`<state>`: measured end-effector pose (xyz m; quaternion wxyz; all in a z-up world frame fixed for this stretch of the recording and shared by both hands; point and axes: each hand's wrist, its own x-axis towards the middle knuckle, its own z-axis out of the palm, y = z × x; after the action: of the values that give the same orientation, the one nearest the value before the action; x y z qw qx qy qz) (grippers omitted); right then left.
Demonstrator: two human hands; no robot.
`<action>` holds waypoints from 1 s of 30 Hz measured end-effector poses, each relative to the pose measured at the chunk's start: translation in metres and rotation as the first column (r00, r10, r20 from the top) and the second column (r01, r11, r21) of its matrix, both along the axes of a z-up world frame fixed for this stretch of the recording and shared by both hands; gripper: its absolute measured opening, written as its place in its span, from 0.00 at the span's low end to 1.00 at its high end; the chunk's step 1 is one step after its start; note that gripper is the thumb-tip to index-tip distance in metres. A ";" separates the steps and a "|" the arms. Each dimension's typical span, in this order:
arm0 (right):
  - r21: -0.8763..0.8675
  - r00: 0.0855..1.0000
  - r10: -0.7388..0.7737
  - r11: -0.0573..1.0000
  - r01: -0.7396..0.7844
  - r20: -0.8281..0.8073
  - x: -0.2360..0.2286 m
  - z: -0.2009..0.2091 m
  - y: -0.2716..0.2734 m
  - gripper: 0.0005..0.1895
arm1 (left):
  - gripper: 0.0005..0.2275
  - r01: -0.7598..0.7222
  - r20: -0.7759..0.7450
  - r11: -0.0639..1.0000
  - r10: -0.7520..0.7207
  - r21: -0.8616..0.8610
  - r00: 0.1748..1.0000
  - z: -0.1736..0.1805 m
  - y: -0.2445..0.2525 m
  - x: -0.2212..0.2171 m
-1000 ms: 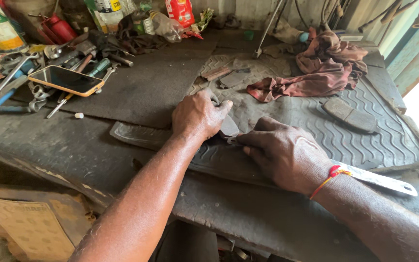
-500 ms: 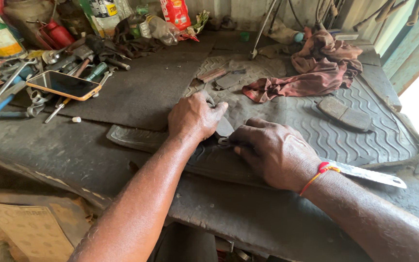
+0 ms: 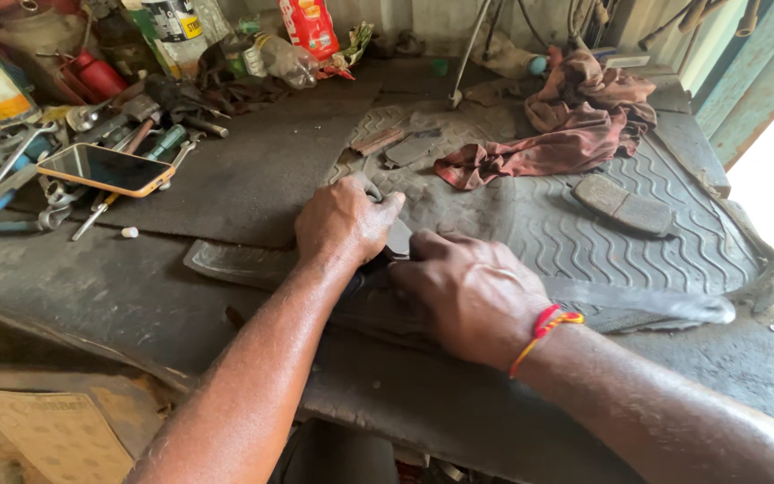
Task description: The person holds a small, dark metal part in their left hand and uses a metal file in their right hand to smooth its edges. The person repeatedly files the part, rotating it to work on different sides and edges, while standing at a cluttered workbench.
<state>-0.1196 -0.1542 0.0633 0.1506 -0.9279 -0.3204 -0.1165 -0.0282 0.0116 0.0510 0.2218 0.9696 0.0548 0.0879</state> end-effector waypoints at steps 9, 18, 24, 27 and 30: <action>0.055 0.988 -0.118 0.991 0.124 -0.096 0.009 0.021 -0.037 0.14 | 0.22 0.122 0.151 0.991 -0.112 -0.060 0.982 -0.018 0.013 0.006; 0.011 0.978 -0.158 0.987 0.161 -0.136 0.008 0.010 -0.028 0.15 | 0.24 0.125 0.163 0.990 -0.112 -0.070 0.980 -0.017 0.013 0.006; -0.030 0.950 -0.289 0.957 0.287 -0.121 0.019 0.014 -0.031 0.15 | 0.23 0.116 0.117 0.991 -0.108 -0.062 0.987 -0.011 0.012 0.004; -0.052 0.948 -0.295 0.955 0.291 -0.121 0.014 0.014 -0.031 0.16 | 0.22 0.074 0.073 0.995 -0.069 -0.070 0.995 -0.011 0.009 0.004; -0.094 0.951 -0.277 0.959 0.266 -0.135 0.009 0.008 -0.026 0.16 | 0.22 0.099 0.124 0.992 -0.090 -0.072 0.988 -0.015 0.011 0.006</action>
<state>-0.1109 -0.1804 0.0717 0.1213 -0.9742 -0.1818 -0.0556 -0.0226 0.0223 0.0362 0.2664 0.9546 -0.0013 0.1335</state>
